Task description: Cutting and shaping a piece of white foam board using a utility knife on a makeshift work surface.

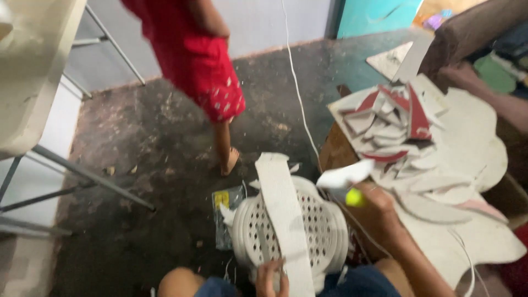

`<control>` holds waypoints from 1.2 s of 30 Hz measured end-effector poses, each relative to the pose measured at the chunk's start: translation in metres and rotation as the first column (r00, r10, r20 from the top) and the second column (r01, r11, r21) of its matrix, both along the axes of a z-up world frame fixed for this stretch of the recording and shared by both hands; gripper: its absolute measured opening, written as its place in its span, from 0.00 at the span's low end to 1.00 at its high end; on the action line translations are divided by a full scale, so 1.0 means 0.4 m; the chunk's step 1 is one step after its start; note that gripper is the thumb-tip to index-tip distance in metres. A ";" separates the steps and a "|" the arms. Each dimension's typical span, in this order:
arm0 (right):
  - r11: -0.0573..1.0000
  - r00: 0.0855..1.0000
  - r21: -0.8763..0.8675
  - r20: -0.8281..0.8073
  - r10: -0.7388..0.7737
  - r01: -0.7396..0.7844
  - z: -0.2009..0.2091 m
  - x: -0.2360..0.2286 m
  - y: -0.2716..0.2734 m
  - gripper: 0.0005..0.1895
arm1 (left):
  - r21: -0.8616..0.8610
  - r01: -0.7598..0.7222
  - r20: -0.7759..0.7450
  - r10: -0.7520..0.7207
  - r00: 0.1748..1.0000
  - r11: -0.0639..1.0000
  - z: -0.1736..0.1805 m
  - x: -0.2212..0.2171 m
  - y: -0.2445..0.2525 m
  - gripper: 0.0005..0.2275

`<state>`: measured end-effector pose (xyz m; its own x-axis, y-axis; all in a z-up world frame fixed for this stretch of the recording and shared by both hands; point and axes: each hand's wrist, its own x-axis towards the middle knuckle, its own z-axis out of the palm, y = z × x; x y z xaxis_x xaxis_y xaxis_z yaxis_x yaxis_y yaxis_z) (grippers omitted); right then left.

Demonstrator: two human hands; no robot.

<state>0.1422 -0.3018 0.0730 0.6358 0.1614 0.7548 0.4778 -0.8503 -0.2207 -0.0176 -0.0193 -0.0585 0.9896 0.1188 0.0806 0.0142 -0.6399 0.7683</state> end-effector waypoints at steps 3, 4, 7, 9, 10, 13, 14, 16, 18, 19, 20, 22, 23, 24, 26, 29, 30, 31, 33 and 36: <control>0.834 0.797 0.155 -0.246 0.551 -0.529 -0.119 -0.150 0.121 0.25 | -0.339 -0.237 0.136 0.297 0.945 0.911 0.037 -0.020 0.025 0.09; 0.844 0.802 0.110 -0.268 0.533 -0.524 -0.166 -0.182 0.152 0.31 | -0.467 -0.235 0.072 0.302 0.951 0.852 0.083 -0.020 0.040 0.11; 0.864 0.770 0.110 -0.411 0.489 -0.491 -0.228 -0.267 0.201 0.40 | -0.588 -0.298 -0.072 0.318 0.945 0.752 0.143 -0.047 0.077 0.14; 0.878 0.719 0.151 -0.519 0.462 -0.455 -0.234 -0.292 0.213 0.44 | -0.585 -0.351 -0.145 0.332 0.932 0.731 0.152 -0.061 0.098 0.14; 0.901 0.713 0.267 -0.551 0.434 -0.342 -0.235 -0.303 0.214 0.37 | -0.558 -0.335 -0.105 0.336 0.936 0.759 0.151 -0.072 0.105 0.12; 0.909 0.727 0.417 -0.629 0.275 0.017 -0.247 -0.349 0.214 0.27 | -0.500 -0.274 -0.053 0.286 0.957 0.821 0.138 -0.099 0.096 0.11; 0.863 0.732 0.446 -0.666 0.144 0.236 -0.250 -0.360 0.214 0.23 | -0.473 -0.222 -0.026 0.238 0.971 0.853 0.132 -0.102 0.088 0.12; 0.748 0.627 0.551 -0.742 0.236 0.370 -0.169 -0.392 0.251 0.24 | -0.414 -0.108 0.091 0.159 0.983 0.904 0.179 -0.080 0.057 0.12; 0.607 0.520 0.609 -0.781 0.346 0.511 -0.127 -0.429 0.280 0.25 | -0.338 -0.002 0.201 0.074 0.977 0.941 0.195 -0.062 0.028 0.13; 0.609 0.505 0.599 -0.791 0.346 0.521 -0.123 -0.444 0.291 0.24 | -0.248 0.055 0.241 0.007 0.970 0.967 0.189 -0.049 0.017 0.11; 0.610 0.490 0.589 -0.800 0.346 0.531 -0.118 -0.459 0.302 0.23 | -0.155 0.109 0.274 -0.063 0.960 0.982 0.185 -0.034 0.004 0.10; 0.670 0.448 0.533 -0.835 0.319 0.516 -0.104 -0.467 0.312 0.23 | -0.104 0.112 0.241 -0.084 0.967 0.988 0.192 -0.010 -0.011 0.11; 0.726 0.416 0.478 -0.863 0.286 0.494 -0.095 -0.468 0.315 0.24 | -0.054 0.121 0.217 -0.107 0.970 0.991 0.197 0.007 -0.021 0.14; 0.727 0.412 0.474 -0.866 0.283 0.497 -0.099 -0.478 0.319 0.24 | -0.058 0.122 0.214 -0.107 0.971 0.991 0.196 0.006 -0.023 0.14; 0.643 0.429 0.531 -0.842 0.328 0.551 -0.107 -0.482 0.321 0.26 | 0.127 0.102 0.117 -0.117 0.986 0.987 0.195 0.020 -0.032 0.20; 0.691 0.316 0.459 -0.888 0.335 0.558 -0.010 -0.476 0.345 0.29 | 0.195 0.112 0.057 -0.125 0.990 0.974 0.189 0.018 -0.035 0.26; 0.695 0.316 0.460 -0.887 0.336 0.553 -0.009 -0.470 0.346 0.29 | 0.194 0.105 0.060 -0.119 0.991 0.975 0.185 0.019 -0.036 0.26; 0.694 0.310 0.449 -0.893 0.327 0.563 -0.007 -0.466 0.347 0.29 | 0.206 0.095 0.075 -0.113 0.991 0.974 0.180 0.017 -0.038 0.26; 0.696 0.300 0.435 -0.900 0.317 0.571 -0.006 -0.457 0.346 0.30 | 0.217 0.081 0.089 -0.102 0.991 0.973 0.176 0.018 -0.042 0.25; 0.703 0.336 0.450 -0.890 0.308 0.550 -0.004 -0.445 0.340 0.30 | 0.179 0.036 0.132 -0.060 0.989 0.983 0.176 0.021 -0.048 0.25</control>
